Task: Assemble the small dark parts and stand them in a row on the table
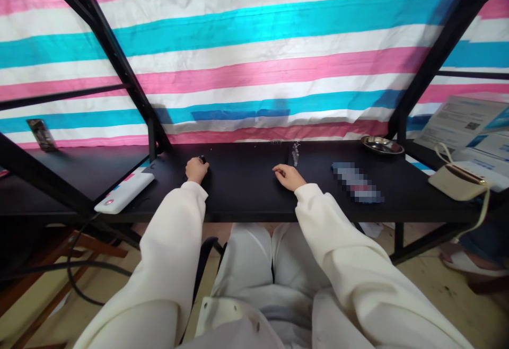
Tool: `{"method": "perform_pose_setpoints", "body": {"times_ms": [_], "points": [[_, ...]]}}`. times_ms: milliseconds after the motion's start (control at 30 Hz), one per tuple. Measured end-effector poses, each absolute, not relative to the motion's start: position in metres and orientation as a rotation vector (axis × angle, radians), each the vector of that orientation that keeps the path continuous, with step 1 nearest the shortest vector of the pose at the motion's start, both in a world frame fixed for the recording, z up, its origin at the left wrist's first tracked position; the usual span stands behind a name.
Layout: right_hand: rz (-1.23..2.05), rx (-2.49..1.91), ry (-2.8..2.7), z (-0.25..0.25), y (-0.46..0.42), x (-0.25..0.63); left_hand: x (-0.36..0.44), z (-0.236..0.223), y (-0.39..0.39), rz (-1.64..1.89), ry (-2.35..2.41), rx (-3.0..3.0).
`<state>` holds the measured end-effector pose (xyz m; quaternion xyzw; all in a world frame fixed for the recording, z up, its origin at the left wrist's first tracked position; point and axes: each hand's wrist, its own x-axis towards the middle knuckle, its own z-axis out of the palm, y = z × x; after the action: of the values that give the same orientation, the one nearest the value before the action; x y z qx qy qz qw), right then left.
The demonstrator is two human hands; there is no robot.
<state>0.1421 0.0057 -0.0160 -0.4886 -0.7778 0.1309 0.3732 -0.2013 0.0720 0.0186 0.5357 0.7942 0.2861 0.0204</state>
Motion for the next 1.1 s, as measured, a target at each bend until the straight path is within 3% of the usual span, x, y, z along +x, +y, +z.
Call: {"method": "perform_pose_setpoints", "body": {"times_ms": [500,800,1100], "points": [[0.334,-1.217,-1.952,-0.018,0.008,0.143,-0.203,0.016,0.078,0.747,2.514,1.624],[0.165,-1.519,-1.761,-0.001,-0.004,0.145,-0.212,0.022,0.086,0.64,2.472,1.603],[0.167,-2.003,-1.311,-0.002,0.007,0.157,-0.189,0.014,0.047,1.036,2.43,1.772]]}}
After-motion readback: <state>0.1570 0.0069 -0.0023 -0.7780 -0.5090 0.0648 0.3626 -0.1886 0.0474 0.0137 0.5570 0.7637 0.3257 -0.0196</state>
